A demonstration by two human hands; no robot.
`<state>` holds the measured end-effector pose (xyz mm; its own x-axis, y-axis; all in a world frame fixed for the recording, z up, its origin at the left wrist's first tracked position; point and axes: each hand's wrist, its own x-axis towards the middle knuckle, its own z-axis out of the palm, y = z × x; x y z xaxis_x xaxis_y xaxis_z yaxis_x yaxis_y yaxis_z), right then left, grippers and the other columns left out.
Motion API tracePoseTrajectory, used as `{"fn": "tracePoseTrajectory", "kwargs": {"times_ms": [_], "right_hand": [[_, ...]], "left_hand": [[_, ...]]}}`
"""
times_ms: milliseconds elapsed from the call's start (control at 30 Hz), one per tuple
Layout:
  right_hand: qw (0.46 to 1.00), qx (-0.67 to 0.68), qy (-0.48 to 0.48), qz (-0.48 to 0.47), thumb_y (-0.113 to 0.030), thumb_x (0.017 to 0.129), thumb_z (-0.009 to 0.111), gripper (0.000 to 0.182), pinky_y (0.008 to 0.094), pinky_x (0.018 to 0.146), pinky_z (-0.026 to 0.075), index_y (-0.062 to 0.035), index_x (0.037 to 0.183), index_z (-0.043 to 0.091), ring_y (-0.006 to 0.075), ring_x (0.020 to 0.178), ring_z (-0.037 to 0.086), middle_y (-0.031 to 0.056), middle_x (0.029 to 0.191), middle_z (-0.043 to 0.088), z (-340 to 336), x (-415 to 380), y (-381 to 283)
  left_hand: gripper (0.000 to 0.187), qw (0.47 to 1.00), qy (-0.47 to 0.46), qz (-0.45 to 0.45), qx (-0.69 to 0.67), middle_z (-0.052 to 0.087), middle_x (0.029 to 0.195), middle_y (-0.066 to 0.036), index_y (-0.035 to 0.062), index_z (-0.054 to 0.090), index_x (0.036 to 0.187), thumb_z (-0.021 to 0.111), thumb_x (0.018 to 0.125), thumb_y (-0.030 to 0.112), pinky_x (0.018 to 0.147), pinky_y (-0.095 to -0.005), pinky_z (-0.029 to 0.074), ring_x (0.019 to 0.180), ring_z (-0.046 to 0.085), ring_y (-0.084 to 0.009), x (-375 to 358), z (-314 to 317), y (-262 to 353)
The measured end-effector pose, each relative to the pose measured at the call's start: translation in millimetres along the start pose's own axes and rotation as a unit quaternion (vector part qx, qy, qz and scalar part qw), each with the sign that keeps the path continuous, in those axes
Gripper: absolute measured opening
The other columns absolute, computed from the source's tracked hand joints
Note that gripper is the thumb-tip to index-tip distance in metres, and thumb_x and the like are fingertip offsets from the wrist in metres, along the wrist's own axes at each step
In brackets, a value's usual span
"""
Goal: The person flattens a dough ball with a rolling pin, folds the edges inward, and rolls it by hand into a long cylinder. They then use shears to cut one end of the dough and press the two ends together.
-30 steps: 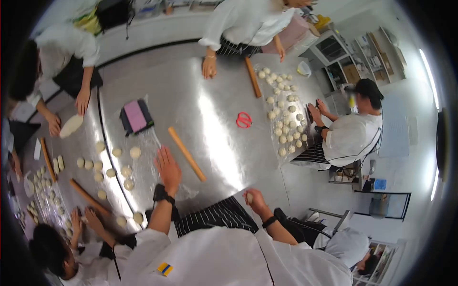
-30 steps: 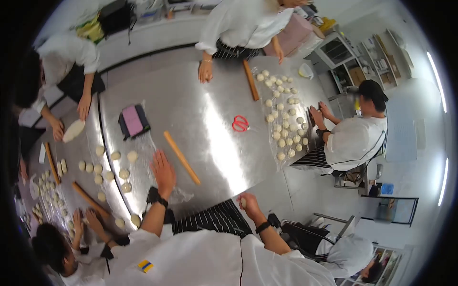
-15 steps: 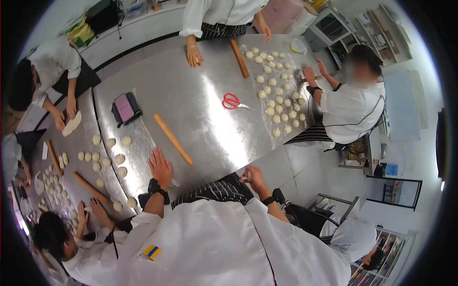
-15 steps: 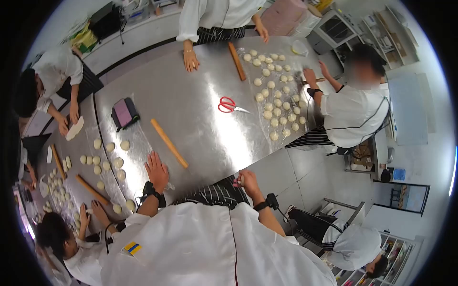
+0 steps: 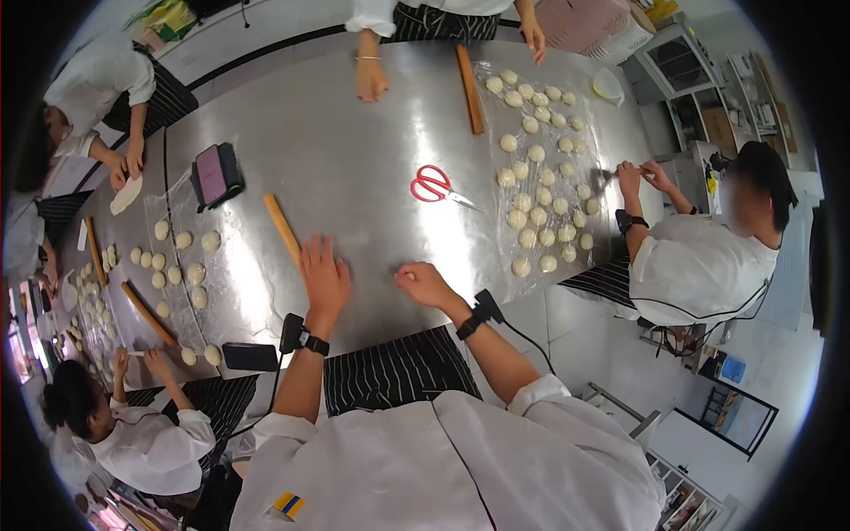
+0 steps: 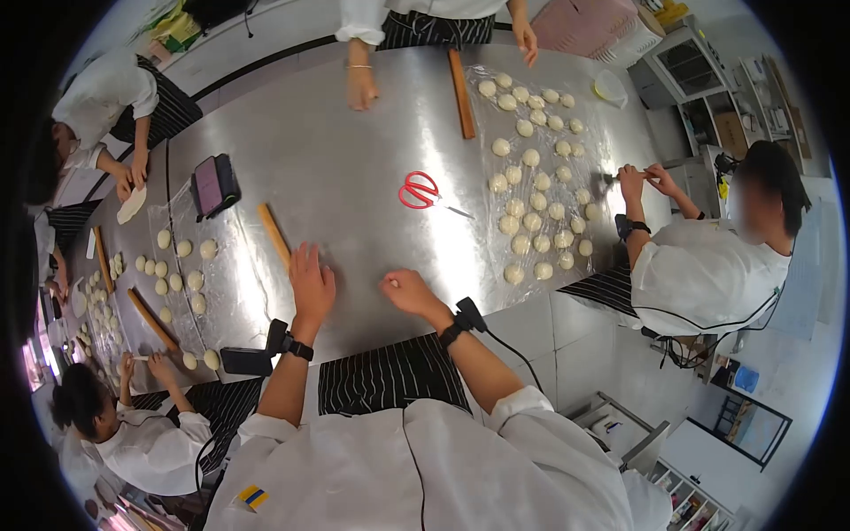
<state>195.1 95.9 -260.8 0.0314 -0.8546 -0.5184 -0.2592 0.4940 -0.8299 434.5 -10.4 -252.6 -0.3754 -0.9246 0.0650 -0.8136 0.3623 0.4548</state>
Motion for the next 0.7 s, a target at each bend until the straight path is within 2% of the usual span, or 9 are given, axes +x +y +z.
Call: {"fn": "tracePoseTrajectory", "kwargs": {"times_ms": [33, 167, 233, 267, 333, 467, 533, 600, 700], "right_hand": [[0.989, -0.113, 0.045, -0.083, -0.027, 0.108, 0.058, 0.032, 0.0311, 0.056, 0.048, -0.0017, 0.097, 0.074, 0.0139, 0.057, 0.061, 0.0021, 0.068, 0.062, -2, 10, 9], [0.987, -0.141, 0.026, -0.068, -0.026, 0.109, 0.056, 0.032, 0.0347, 0.062, 0.053, -0.0016, 0.100, 0.075, 0.0182, 0.064, 0.065, 0.0020, 0.071, 0.066, -6, 30, 0], [0.991, 0.127, -0.010, 0.029, -0.029, 0.109, 0.057, 0.035, 0.0409, 0.077, 0.056, 0.0004, 0.112, 0.076, 0.0225, 0.084, 0.072, 0.0097, 0.092, 0.078, -2, 29, -24], [0.991, 0.132, -0.010, 0.029, -0.029, 0.109, 0.057, 0.035, 0.0409, 0.077, 0.056, 0.0004, 0.112, 0.076, 0.0225, 0.084, 0.072, 0.0097, 0.092, 0.078, 6, 32, -19], [0.955, 0.295, -0.017, 0.013, -0.032, 0.109, 0.056, 0.040, 0.0372, 0.085, 0.056, -0.0005, 0.126, 0.073, 0.0220, 0.097, 0.072, 0.0129, 0.112, 0.077, 19, 35, -11], [0.967, 0.246, 0.026, -0.057, -0.031, 0.109, 0.058, 0.041, 0.0364, 0.091, 0.056, -0.0004, 0.133, 0.069, 0.0221, 0.107, 0.071, 0.0147, 0.122, 0.074, 24, -1, -34], [0.978, 0.187, -0.032, -0.088, -0.021, 0.110, 0.058, 0.033, 0.0340, 0.101, 0.054, -0.0039, 0.138, 0.066, 0.0181, 0.116, 0.067, 0.0081, 0.125, 0.071, 15, -13, -39], [0.982, 0.161, -0.043, -0.092, -0.016, 0.108, 0.060, 0.035, 0.0342, 0.102, 0.054, -0.0046, 0.141, 0.065, 0.0207, 0.116, 0.069, 0.0108, 0.127, 0.072, 13, -26, -42], [0.993, 0.067, -0.032, -0.092, -0.019, 0.106, 0.063, 0.041, 0.0438, 0.103, 0.055, 0.0000, 0.142, 0.063, 0.0357, 0.123, 0.070, 0.0201, 0.138, 0.071, 13, -45, -51]], "left_hand": [[0.048, 0.992, -0.029, 0.010, -0.123, 0.064, 0.143, -0.023, 0.0015, 0.060, 0.144, 0.061, 0.098, 0.011, 0.112, -0.0613, 0.046, 0.135, 0.061, -0.0423, 10, 11, 1], [0.041, 0.936, -0.204, -0.063, -0.280, 0.067, 0.139, -0.017, 0.0044, 0.062, 0.142, 0.056, 0.107, 0.025, 0.104, -0.0570, 0.053, 0.131, 0.065, -0.0349, 19, 35, 33], [0.044, 0.753, -0.269, -0.346, -0.491, 0.068, 0.136, -0.011, 0.0088, 0.062, 0.143, 0.049, 0.114, 0.040, 0.106, -0.0523, 0.054, 0.130, 0.066, -0.0289, 20, 35, 52], [0.044, 0.755, -0.271, -0.346, -0.487, 0.068, 0.136, -0.011, 0.0088, 0.062, 0.143, 0.049, 0.114, 0.040, 0.106, -0.0523, 0.054, 0.130, 0.066, -0.0289, 14, 34, 58], [0.051, 0.547, -0.275, -0.379, -0.694, 0.068, 0.137, -0.007, 0.0123, 0.061, 0.145, 0.039, 0.118, 0.050, 0.110, -0.0516, 0.053, 0.128, 0.067, -0.0257, -3, 28, 70], [0.049, 0.519, -0.198, -0.364, -0.748, 0.068, 0.137, -0.007, 0.0115, 0.059, 0.145, 0.043, 0.118, 0.049, 0.110, -0.0498, 0.055, 0.125, 0.069, -0.0247, -33, 6, 80], [0.044, 0.587, -0.248, -0.291, -0.714, 0.068, 0.137, -0.008, 0.0086, 0.060, 0.144, 0.047, 0.118, 0.042, 0.105, -0.0459, 0.058, 0.126, 0.069, -0.0226, -39, 5, 71], [0.043, 0.598, -0.242, -0.311, -0.698, 0.069, 0.136, -0.009, 0.0073, 0.060, 0.144, 0.050, 0.118, 0.040, 0.104, -0.0437, 0.059, 0.125, 0.069, -0.0222, -49, -1, 71], [0.040, 0.606, -0.219, -0.348, -0.681, 0.069, 0.132, -0.009, 0.0066, 0.061, 0.140, 0.052, 0.117, 0.038, 0.099, -0.0405, 0.060, 0.119, 0.070, -0.0214, -63, 5, 69]]}}
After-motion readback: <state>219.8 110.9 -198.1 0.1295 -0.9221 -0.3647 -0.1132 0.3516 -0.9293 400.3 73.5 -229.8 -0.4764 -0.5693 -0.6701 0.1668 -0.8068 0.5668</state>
